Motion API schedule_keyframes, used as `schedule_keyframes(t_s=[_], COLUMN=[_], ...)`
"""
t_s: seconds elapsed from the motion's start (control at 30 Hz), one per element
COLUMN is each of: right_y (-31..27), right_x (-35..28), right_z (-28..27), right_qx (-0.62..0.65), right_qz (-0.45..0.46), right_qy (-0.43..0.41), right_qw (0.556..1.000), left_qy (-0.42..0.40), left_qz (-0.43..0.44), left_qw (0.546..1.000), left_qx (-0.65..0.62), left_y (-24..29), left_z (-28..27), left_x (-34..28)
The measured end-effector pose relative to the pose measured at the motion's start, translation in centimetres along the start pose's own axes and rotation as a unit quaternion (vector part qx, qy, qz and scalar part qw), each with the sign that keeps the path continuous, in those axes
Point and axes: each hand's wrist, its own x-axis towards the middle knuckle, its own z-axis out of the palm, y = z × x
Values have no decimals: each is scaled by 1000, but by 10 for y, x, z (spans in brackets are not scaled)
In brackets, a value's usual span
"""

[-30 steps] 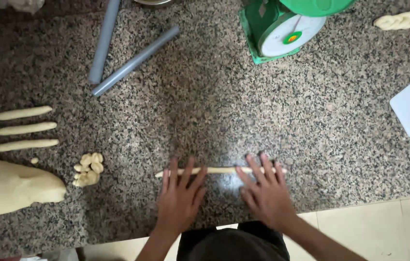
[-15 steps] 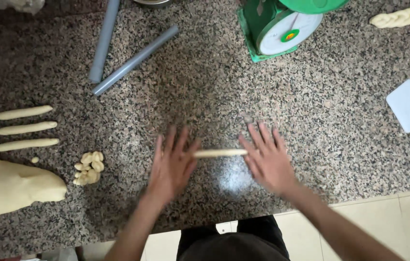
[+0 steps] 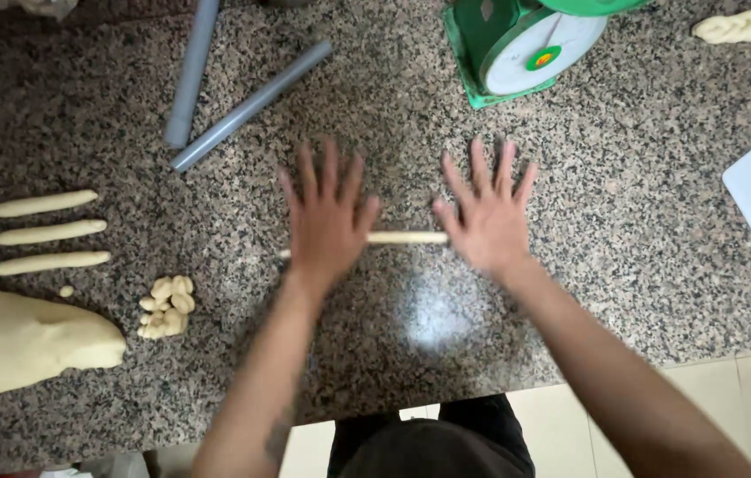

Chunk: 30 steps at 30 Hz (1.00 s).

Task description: Braiding pieces of dough on a kitchen counter.

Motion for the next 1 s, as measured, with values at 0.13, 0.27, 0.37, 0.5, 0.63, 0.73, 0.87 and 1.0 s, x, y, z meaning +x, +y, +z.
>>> schedule_keyframes(t_s=[0.13, 0.27, 0.37, 0.5, 0.63, 0.73, 0.87, 1.0], right_y=[5, -10, -13, -4, 15, 13, 2, -37], right_x=[-7, -101, -153, -89, 0, 14, -51, -129], right_z=[-3, 5, 8, 0, -12, -17, -4, -19], right_qx=[3, -1, -8, -40, -14, -1, -3, 57], right_qz=[-45, -127, -146, -114, -1, -9, -117, -101], right_qy=[2, 19, 25, 46, -31, -26, 29, 44], right_qw=[999, 992, 989, 992, 999, 1000, 993, 992], left_qy=[13, -44, -39, -249, -124, -32, -75, -59], left_qz=[38, 69, 63, -4, -57, -31, 42, 29], left_qw=[999, 995, 997, 965, 983, 999, 995, 994], left_qx=[-6, 60, 20, 83, 122, 20, 45, 85], left_y=[-7, 35, 59, 33, -16, -29, -2, 31], left_z=[-9, -32, -43, -50, -38, -25, -21, -20], left_x=[-11, -112, -167, -104, -12, 0, -69, -159])
